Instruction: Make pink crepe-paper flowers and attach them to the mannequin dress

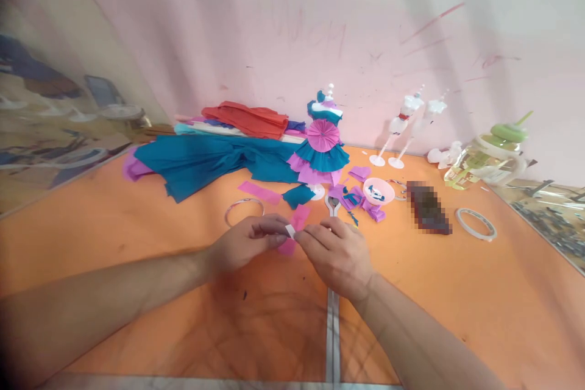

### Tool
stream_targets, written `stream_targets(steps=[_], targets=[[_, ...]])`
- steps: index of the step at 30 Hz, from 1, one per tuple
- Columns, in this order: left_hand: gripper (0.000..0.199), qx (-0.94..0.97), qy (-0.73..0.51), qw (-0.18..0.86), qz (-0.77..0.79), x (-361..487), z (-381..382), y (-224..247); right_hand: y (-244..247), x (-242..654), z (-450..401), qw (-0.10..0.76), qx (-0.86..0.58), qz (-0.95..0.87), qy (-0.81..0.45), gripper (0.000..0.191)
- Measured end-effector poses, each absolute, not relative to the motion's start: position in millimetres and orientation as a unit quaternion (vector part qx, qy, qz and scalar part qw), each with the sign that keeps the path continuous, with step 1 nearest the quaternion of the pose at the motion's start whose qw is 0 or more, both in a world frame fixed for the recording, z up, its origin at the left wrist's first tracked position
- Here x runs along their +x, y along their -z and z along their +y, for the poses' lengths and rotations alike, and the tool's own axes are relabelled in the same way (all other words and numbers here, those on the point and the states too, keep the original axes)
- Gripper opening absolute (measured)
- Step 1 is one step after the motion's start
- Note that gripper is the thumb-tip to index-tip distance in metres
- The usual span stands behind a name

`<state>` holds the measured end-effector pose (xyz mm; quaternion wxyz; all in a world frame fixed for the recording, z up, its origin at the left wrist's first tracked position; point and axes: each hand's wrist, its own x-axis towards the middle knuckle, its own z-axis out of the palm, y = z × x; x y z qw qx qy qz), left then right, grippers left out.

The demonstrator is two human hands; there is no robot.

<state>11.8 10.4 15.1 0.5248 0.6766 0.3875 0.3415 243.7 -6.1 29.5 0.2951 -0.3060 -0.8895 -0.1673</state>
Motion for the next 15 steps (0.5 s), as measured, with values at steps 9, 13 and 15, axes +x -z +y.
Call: stream_targets(steps=[9, 13, 15], targets=[[0.021, 0.767, -0.296, 0.349, 0.450, 15, 7, -16, -33, 232, 1, 0.325, -0.495, -0.793, -0.140, 0.010], [0.023, 0.761, -0.302, 0.347, 0.457, 15, 7, -16, -35, 232, 0, 0.344, -0.545, -0.752, -0.136, 0.012], [0.025, 0.759, -0.313, 0.356, 0.447, 15, 6, -15, -36, 229, -5, 0.344, -0.534, -0.766, -0.098, 0.013]])
